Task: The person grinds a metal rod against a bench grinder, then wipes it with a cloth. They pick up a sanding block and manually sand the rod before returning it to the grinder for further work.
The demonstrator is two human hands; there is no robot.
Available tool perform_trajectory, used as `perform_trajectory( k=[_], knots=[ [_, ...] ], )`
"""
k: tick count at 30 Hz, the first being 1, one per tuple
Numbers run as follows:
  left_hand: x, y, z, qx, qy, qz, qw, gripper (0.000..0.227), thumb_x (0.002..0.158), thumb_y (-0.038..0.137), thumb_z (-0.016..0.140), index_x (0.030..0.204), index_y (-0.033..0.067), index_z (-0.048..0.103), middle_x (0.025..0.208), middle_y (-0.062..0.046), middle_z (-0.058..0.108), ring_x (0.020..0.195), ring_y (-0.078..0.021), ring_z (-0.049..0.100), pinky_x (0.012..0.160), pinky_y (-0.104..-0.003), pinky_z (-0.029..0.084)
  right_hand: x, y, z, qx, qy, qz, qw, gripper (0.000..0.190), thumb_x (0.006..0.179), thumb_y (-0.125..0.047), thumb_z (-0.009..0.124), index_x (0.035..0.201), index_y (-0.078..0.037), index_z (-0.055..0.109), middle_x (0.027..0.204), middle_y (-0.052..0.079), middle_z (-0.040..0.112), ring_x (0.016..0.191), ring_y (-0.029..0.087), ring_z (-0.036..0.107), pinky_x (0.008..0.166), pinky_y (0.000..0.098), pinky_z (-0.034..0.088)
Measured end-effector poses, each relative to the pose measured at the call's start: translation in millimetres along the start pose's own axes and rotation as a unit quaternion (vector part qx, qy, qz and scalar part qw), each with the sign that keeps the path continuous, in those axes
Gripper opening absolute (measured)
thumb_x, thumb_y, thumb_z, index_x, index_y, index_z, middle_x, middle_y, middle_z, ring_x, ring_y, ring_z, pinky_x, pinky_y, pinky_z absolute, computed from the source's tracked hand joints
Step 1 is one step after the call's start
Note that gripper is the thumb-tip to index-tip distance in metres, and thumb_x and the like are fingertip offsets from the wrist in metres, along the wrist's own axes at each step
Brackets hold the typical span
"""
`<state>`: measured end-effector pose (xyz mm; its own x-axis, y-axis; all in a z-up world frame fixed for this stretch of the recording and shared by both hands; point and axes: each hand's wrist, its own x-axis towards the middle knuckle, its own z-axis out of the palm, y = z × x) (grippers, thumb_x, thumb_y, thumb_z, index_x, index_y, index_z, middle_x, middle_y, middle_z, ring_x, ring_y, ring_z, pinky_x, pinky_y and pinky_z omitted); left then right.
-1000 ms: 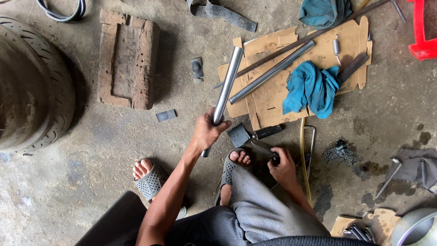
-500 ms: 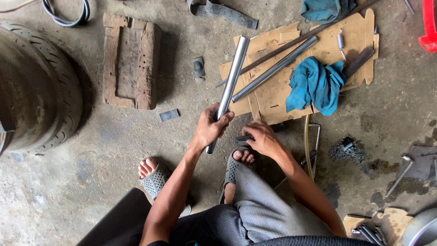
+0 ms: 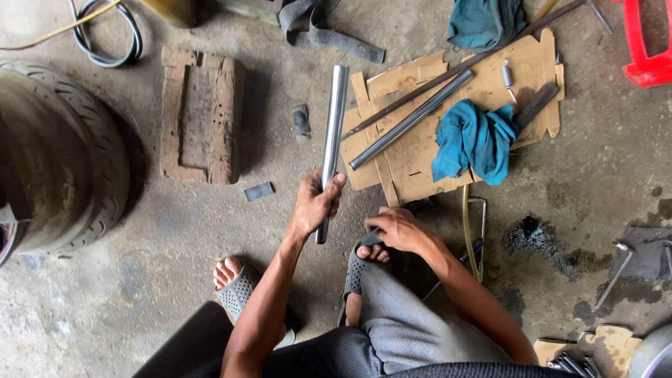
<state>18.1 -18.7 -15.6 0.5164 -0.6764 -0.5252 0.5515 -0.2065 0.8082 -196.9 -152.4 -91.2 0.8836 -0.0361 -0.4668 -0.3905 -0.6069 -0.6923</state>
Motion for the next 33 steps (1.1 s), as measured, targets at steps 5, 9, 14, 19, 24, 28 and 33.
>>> perform_trajectory(
  k=[5,9,14,19,24,28,33],
  knots=[
    [0,-6,1,-0.011,-0.003,-0.002,1.000,0.031,0.103,0.020,0.064,0.080,0.0028,0.053,0.048,-0.006,0.044,0.033,-0.0153,0.047,0.033,-0.027,0.041,6,8,26,0.000,-0.054,-0.058,0.997,0.034,0.080,-0.004,0.072,0.110,-0.018,0.068,0.096,0.010,0.073,0.099,0.034,0.069,0.090,0.0446,0.055],
    [0,-5,5,-0.011,0.001,0.030,0.999,0.034,0.104,0.019,0.064,0.076,0.0037,0.053,0.045,-0.007,0.045,0.031,-0.0166,0.048,0.033,-0.027,0.041,7,7,29,0.001,-0.054,-0.073,0.996,0.033,0.081,-0.005,0.073,0.112,-0.015,0.065,0.097,0.011,0.074,0.099,0.035,0.069,0.092,0.0458,0.053],
    [3,-17,7,-0.028,-0.011,0.068,0.997,0.033,0.100,0.015,0.071,0.072,0.0038,0.057,0.042,-0.010,0.050,0.031,-0.0170,0.052,0.034,-0.026,0.044,7,5,24,0.008,-0.097,-0.004,0.995,0.047,0.087,-0.007,0.069,0.131,-0.019,0.056,0.115,0.009,0.071,0.114,0.034,0.066,0.098,0.0439,0.054],
    [7,-17,9,-0.058,-0.006,0.081,0.995,0.032,0.100,0.014,0.070,0.073,0.0037,0.057,0.043,-0.009,0.049,0.031,-0.0172,0.051,0.035,-0.026,0.043,8,7,21,-0.014,-0.117,-0.006,0.993,0.049,0.087,0.000,0.064,0.130,-0.019,0.052,0.117,0.009,0.069,0.116,0.035,0.063,0.099,0.0458,0.053],
    [5,-13,8,-0.062,0.005,0.084,0.995,0.032,0.100,0.013,0.070,0.072,0.0038,0.057,0.043,-0.008,0.048,0.030,-0.0171,0.051,0.034,-0.026,0.043,-4,-32,-22,-0.025,-0.134,-0.050,0.989,0.055,0.084,0.007,0.063,0.131,-0.018,0.048,0.116,0.014,0.067,0.117,0.037,0.060,0.100,0.0465,0.052],
    [8,-21,3,-0.081,0.011,0.080,0.993,0.032,0.099,0.012,0.071,0.072,0.0037,0.056,0.044,-0.008,0.047,0.030,-0.0174,0.050,0.034,-0.026,0.042,-10,-23,-17,-0.007,-0.127,-0.084,0.988,0.066,0.084,0.007,0.061,0.141,-0.019,0.042,0.106,0.015,0.066,0.106,0.037,0.063,0.097,0.0487,0.050],
    [7,-17,4,-0.089,0.018,0.079,0.993,0.033,0.099,0.011,0.071,0.071,0.0037,0.055,0.044,-0.009,0.045,0.029,-0.0187,0.049,0.033,-0.027,0.042,-11,-22,-4,-0.077,-0.154,-0.097,0.980,0.076,0.079,0.011,0.061,0.148,-0.011,0.037,0.102,0.020,0.067,0.102,0.041,0.063,0.094,0.0524,0.049]
  ],
)
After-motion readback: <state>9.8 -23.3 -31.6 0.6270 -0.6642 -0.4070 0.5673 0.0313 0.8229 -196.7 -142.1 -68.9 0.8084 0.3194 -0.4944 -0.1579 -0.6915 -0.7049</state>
